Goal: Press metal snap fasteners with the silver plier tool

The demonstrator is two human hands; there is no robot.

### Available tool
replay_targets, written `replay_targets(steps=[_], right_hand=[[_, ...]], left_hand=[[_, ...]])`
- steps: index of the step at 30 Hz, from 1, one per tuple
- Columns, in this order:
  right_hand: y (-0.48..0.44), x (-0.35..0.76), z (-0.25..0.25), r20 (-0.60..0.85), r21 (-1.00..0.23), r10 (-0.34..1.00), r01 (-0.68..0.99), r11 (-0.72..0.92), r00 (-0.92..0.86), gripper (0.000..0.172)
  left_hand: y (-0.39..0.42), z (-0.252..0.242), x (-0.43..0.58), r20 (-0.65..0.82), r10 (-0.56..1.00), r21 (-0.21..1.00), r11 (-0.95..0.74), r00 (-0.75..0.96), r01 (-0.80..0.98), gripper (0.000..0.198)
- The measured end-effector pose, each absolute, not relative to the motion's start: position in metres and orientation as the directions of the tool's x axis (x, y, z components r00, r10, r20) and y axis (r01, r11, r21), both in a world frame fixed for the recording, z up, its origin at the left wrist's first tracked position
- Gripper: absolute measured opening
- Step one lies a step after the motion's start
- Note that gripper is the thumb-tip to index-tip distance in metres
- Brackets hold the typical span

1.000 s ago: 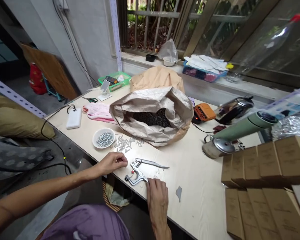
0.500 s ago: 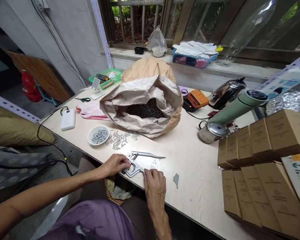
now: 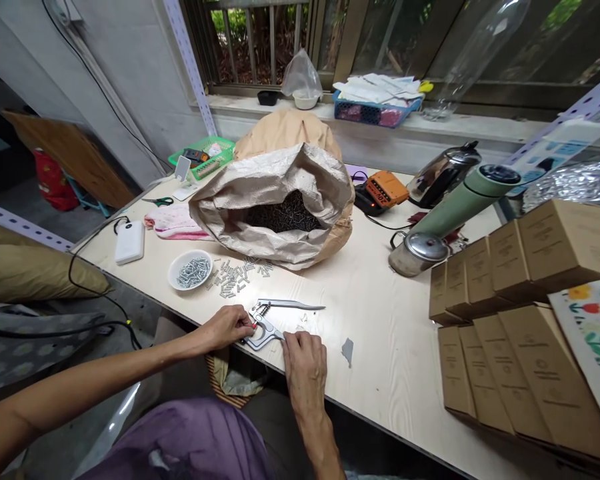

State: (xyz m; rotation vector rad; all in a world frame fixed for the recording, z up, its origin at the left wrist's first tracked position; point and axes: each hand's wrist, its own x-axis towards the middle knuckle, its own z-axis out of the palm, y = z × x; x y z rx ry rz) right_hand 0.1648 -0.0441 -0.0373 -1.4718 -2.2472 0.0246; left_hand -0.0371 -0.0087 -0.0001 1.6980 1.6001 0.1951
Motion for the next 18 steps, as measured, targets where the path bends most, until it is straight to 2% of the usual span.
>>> replay_targets(steps=[5,10,18], right_hand=[[-0.044,0.163,-0.035,0.374,-0.248,0.871,0.87,0.426,-0.32,0.018],[-0.045,0.162,-0.033,0.41,-0.234,0.857,0.873,0.429,-0.311,0.017],[-0.05,0.161,-0.035,0.503,-0.143,0.783,0.858,0.494,-0.367,0.015]], left_hand=[[-0.006,0.0,-0.038,-0.454,0.875,0.596,0.159,0.167,0.787,0.018],[-0.01,0.003,-0.039,-0.548,0.829,0.648,0.334,0.114,0.685,0.02],[-0.025,-0.001,-0.036,-0.494,0.866,0.715,0.351,0.081,0.604,0.015]])
